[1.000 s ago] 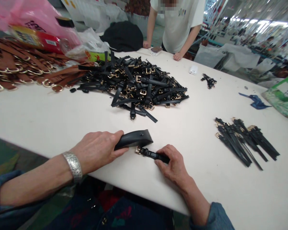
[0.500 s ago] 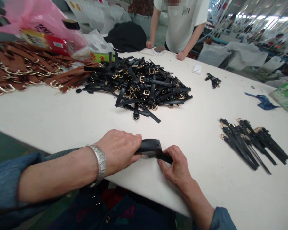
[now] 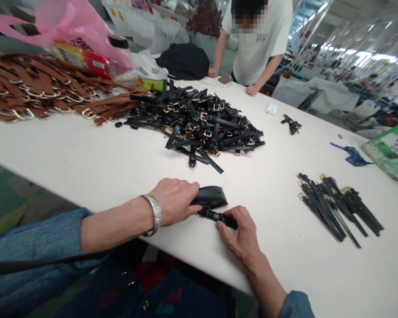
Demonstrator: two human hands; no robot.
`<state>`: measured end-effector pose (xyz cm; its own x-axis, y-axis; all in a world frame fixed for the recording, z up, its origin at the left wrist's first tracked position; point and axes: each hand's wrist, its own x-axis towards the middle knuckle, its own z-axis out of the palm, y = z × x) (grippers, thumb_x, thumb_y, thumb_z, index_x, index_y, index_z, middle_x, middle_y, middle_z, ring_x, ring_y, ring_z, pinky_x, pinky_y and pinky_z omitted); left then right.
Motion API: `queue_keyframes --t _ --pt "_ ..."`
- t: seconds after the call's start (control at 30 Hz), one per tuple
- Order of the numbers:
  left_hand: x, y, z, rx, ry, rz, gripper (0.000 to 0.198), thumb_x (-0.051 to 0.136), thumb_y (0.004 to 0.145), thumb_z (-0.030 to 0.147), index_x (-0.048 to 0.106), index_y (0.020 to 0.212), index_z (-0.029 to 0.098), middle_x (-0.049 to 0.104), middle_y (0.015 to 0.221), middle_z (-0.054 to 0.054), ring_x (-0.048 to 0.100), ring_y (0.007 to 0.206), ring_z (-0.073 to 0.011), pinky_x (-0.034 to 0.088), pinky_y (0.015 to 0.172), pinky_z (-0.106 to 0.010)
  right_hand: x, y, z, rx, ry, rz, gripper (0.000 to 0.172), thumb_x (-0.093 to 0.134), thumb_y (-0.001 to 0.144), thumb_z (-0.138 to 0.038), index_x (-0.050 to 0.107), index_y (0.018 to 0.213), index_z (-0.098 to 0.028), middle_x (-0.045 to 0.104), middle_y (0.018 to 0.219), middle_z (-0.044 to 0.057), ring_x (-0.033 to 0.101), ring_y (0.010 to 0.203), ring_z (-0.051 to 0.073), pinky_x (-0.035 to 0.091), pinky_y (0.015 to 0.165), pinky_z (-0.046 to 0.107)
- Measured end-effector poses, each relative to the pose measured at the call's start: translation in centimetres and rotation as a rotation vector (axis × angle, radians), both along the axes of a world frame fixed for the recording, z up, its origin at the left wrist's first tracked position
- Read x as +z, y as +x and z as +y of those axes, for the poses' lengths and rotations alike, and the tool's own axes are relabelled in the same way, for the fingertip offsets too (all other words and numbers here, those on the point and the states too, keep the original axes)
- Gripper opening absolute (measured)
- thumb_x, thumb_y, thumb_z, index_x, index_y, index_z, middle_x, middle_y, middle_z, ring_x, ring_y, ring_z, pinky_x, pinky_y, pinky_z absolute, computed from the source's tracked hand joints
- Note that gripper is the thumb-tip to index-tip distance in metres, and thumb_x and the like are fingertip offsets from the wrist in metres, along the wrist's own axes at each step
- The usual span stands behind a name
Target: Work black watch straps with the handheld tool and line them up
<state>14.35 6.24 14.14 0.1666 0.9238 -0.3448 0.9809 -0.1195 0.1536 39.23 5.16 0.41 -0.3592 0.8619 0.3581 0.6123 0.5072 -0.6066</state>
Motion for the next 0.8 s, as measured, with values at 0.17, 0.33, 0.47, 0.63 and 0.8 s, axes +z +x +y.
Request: queue_keyframes --t 0.17,0.33,0.47,0.63,0.8 --pt "0.6 -0.5 -2.0 -0.023 -0.115 0.133 0.039 0.056 0.107 0.047 0.072 0.125 0.017 0.088 0.104 -0.020 0.084 0.102 -0.0436 0.061 0.087 -0.051 -0.4 0.1 0.3 0.006 -0.019 0.015 0.009 0.074 0.092 -0.026 0.066 0.089 -0.026 0.069 0.084 0.003 0.065 0.080 0.023 0.053 0.074 0.036" --pt "0.2 0.4 -2.2 -0.024 -0.172 0.134 0.036 0.056 0.107 0.045 0.071 0.126 0.018 0.088 0.104 -0.020 0.085 0.100 -0.0431 0.062 0.086 -0.051 -0.3 0.4 0.6 -0.051 -0.085 -0.012 0.019 0.082 0.085 -0.028 0.064 0.081 -0.026 0.068 0.079 0.000 0.065 0.075 0.022 0.051 0.071 0.035" --pt "-0.7 1.3 -1.4 0.012 -0.130 0.089 0.037 0.056 0.107 0.045 0.070 0.126 0.017 0.087 0.106 -0.023 0.085 0.102 -0.0429 0.062 0.085 -0.049 0.0 0.5 0.8 -0.104 -0.114 -0.012 0.019 0.085 0.082 -0.029 0.067 0.078 -0.026 0.069 0.078 0.000 0.066 0.073 0.021 0.052 0.070 0.035" --pt "-1.2 0.9 -1.1 0.055 -0.075 0.069 0.038 0.057 0.107 0.048 0.070 0.128 0.020 0.088 0.108 -0.020 0.085 0.103 -0.0387 0.061 0.086 -0.046 -0.3 0.5 0.7 -0.081 -0.087 -0.023 0.019 0.084 0.084 -0.029 0.067 0.078 -0.026 0.068 0.077 0.000 0.065 0.072 0.021 0.052 0.068 0.034" --pt "-0.6 -3.2 -2.6 0.132 -0.035 0.133 0.047 0.051 0.107 0.056 0.070 0.129 0.019 0.087 0.105 -0.021 0.085 0.100 -0.0426 0.061 0.082 -0.048 -0.4 0.4 0.4 -0.056 -0.082 -0.025 0.010 0.082 0.084 -0.026 0.074 0.090 -0.025 0.073 0.083 0.002 0.068 0.077 0.022 0.055 0.073 0.035"
